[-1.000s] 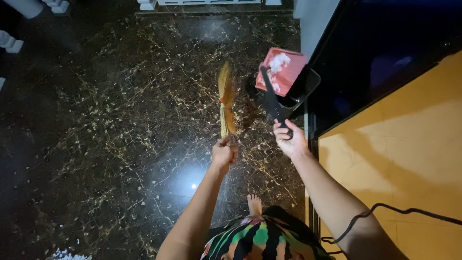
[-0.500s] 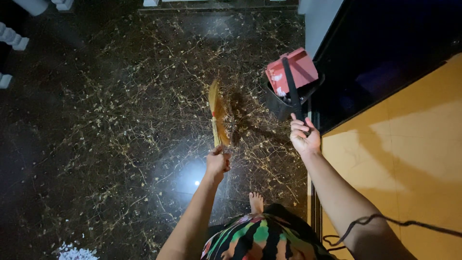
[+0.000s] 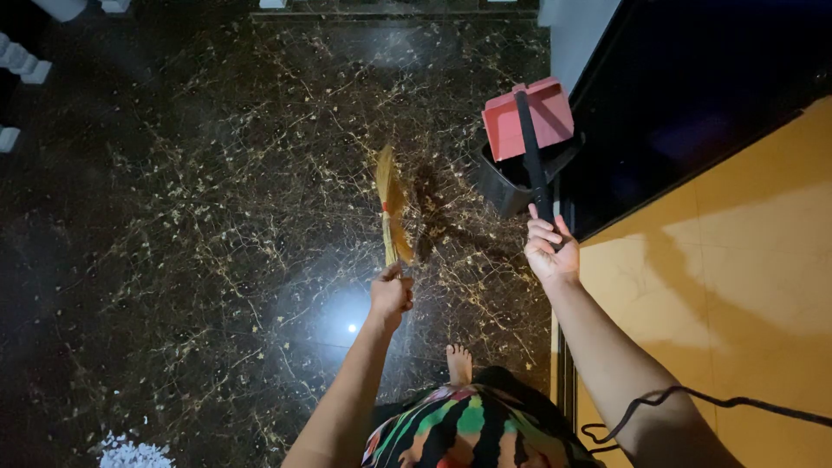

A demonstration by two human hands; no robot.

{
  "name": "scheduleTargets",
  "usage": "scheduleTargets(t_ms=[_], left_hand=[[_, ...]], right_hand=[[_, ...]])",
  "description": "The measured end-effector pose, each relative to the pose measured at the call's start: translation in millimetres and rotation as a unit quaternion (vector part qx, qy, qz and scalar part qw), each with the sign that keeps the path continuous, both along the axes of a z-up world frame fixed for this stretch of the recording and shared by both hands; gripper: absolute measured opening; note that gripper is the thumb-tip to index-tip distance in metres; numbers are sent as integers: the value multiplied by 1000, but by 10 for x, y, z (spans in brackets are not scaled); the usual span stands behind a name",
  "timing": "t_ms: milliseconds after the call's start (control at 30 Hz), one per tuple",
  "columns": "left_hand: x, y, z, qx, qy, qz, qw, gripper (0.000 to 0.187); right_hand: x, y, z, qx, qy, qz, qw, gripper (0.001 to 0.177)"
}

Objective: Sweeping paper scraps from the floor into a dustpan using a small broom.

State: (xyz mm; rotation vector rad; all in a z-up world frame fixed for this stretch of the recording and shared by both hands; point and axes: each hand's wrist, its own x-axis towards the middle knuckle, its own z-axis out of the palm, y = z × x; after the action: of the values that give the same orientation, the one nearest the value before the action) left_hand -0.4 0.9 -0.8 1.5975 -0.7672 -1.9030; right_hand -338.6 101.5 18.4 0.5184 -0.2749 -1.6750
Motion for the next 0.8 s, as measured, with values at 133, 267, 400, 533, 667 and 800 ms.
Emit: scheduleTargets(t_ms=[133,267,400,533,667,800], left_hand=[[9,35,70,2,-7,1,1000,68],[27,57,89,17,13,3,1000,69],[57,71,-30,18,17,5,1000,68],[74,94,-48,21,19,10,1000,68],[99,145,-6,17,16,12,1000,67],[90,170,-77,15,-2,11,1000,67]], right_hand=[[-21,32,-54,16,27,20,999,54],[-15,58,-68,-11,18,13,1000,52],[-10,-1,69,22,67,25,997,50],[4,0,149,13,54,22,998,53],[-11,5,121,13,76,48,996,53],[17,28,151,-1,75,64,995,54]])
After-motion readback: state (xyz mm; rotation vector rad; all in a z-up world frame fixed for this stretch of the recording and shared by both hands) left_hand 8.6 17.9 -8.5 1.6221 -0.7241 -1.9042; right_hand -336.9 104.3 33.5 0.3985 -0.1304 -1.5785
